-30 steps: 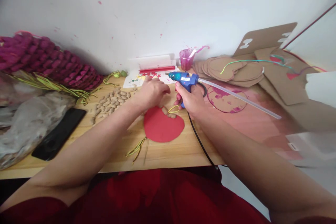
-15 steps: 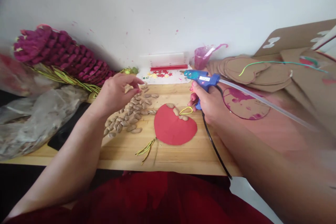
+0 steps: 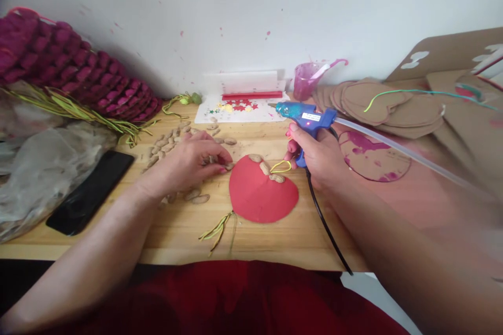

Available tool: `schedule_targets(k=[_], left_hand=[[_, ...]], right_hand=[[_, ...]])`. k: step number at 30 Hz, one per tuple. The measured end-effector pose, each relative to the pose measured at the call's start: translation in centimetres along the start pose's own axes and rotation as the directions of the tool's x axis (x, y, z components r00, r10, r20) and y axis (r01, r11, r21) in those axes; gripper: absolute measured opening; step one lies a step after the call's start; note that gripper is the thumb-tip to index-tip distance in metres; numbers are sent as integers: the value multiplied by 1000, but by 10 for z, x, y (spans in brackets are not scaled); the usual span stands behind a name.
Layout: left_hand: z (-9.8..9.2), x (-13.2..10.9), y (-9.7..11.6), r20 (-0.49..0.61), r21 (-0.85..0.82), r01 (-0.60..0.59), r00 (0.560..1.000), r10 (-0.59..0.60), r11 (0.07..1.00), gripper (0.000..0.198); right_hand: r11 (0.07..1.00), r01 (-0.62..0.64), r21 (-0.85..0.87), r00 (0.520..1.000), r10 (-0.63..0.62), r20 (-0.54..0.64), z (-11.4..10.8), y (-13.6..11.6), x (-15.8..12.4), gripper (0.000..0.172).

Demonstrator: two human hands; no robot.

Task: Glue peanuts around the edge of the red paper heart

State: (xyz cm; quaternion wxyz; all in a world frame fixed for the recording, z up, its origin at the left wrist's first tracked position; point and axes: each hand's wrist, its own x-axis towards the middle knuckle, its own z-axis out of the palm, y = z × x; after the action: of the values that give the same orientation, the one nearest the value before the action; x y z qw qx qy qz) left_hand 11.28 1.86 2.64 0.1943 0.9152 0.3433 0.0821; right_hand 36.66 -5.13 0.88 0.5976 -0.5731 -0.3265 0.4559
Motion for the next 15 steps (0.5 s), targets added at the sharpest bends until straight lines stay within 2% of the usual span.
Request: schedule_targets(k=[5,12,15], left_hand=[[6,1,-4,-70,-35,30,997,-32,999,16],[11,5,-6,-139,-34,16,990,-21,999,15],[8,5,-6,-239,1,18,971,-18,1000,10]], right_hand=[[1000,6,9,1000,-6,22,-1,0,-1,30],[1000,8,7,1000,-8,27,-1,-1,-3,30],[1000,5,6,1000,-6,23,0,-2,-4,30]])
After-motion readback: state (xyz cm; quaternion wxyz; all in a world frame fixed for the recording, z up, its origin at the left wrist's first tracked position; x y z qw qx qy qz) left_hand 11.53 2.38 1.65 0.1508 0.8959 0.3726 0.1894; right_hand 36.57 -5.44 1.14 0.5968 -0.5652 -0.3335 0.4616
